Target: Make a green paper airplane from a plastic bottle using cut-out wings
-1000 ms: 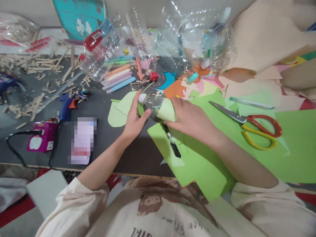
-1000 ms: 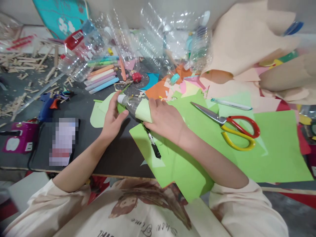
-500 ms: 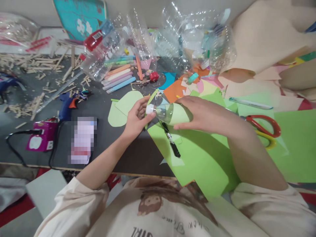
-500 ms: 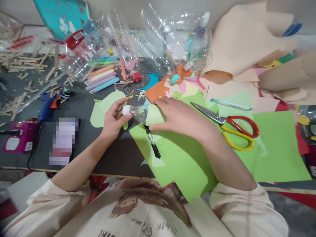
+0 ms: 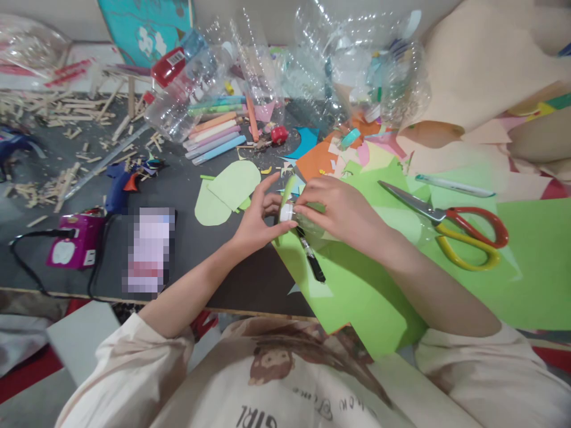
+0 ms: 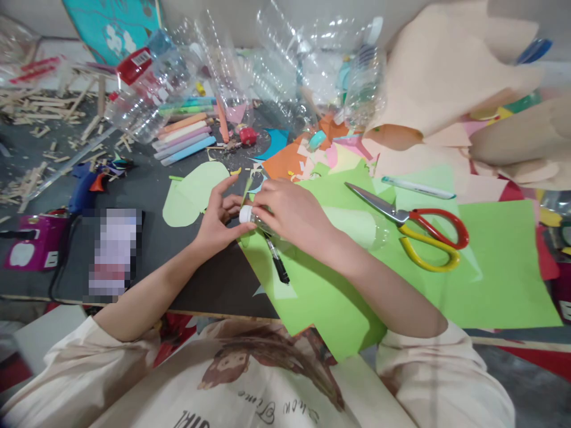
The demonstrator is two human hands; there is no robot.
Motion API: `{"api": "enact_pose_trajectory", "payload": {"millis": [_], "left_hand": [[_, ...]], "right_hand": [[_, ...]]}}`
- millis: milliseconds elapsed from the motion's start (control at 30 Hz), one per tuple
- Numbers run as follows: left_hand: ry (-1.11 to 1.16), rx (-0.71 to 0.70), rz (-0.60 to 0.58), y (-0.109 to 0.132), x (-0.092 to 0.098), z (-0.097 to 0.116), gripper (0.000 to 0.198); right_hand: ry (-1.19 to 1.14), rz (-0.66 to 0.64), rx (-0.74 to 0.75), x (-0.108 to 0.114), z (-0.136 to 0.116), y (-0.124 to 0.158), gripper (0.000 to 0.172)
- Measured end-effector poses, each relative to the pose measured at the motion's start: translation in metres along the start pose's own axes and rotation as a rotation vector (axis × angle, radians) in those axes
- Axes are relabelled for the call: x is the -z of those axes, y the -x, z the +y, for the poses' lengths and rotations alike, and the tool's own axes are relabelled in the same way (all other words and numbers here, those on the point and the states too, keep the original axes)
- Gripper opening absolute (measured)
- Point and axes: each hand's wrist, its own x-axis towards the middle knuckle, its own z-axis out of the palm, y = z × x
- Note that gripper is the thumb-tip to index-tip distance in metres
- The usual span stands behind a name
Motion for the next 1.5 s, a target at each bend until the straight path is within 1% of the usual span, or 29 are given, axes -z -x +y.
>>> {"api": "enact_pose_trajectory", "payload": {"millis": [67,167,233,333,400,467,533,633,700,833,933,1000,1167,1233,1300,1367,1433,1467,1500], "left_hand": [[-0.012,0.015,0.009,0.0,-0.002,0.0,0.081],[-0.036,0.031,0.041,-0.002,-0.001,0.0,0.082],[-0.05,0.037,0.062,-0.003,0.001,0.001,0.08],[-0.07,0.051,0.102,-0.004,0.006,0.001,0.076],[-0.077,0.074,0.137,-0.005,0.009,0.001,0.069],[-0.075,0.097,0.195,-0.007,0.012,0.0,0.059],[-0.072,0.11,0.261,-0.008,0.014,0.0,0.053],[-0.076,0.124,0.316,-0.009,0.017,-0.001,0.051],[-0.079,0.126,0.327,-0.009,0.018,-0.001,0.051],[-0.013,0.145,0.322,-0.009,0.02,-0.001,0.046],[0.03,0.184,0.304,-0.009,0.022,0.001,0.045],[0.032,0.177,0.313,-0.01,0.023,0.003,0.044],[0.008,0.057,0.329,-0.011,0.021,0.007,0.049],[-0.007,0.005,0.314,-0.01,0.02,0.008,0.049],[-0.02,-0.019,0.286,-0.009,0.018,0.008,0.049],[-0.03,-0.02,0.261,-0.007,0.017,0.008,0.051],[-0.036,-0.005,0.249,-0.006,0.015,0.008,0.052],[-0.039,0.006,0.244,-0.006,0.015,0.007,0.053],[-0.041,0.017,0.238,-0.006,0.015,0.007,0.053]], "right_hand": [[0.044,-0.012,0.024,-0.001,0.001,-0.002,0.026],[0.034,0.019,0.025,0.006,0.004,-0.002,0.024],[-0.012,0.072,-0.061,0.016,0.009,0.0,0.024],[-0.052,0.179,-0.257,0.033,0.021,0.006,0.027],[-0.082,0.214,-0.317,0.041,0.028,0.009,0.023],[-0.121,0.204,-0.284,0.043,0.033,0.011,0.03],[-0.126,0.126,-0.203,0.04,0.034,0.011,0.035],[-0.024,-0.016,-0.127,0.03,0.032,0.009,0.052],[0.052,-0.042,-0.112,0.025,0.032,0.008,0.06],[0.097,-0.036,-0.093,0.022,0.03,0.006,0.059],[0.093,-0.033,-0.084,0.023,0.029,0.006,0.059],[0.074,-0.036,-0.078,0.024,0.03,0.006,0.058],[0.012,-0.079,-0.095,0.034,0.045,0.011,0.055],[0.014,-0.065,-0.07,0.039,0.046,0.013,0.053],[0.036,0.0,-0.019,0.04,0.041,0.014,0.051],[0.063,0.078,0.062,0.036,0.029,0.013,0.046],[0.084,0.127,0.179,0.025,0.015,0.009,0.036],[0.104,0.12,0.201,0.019,0.009,0.007,0.031],[0.113,0.152,0.212,0.013,0.005,0.005,0.026]]}}
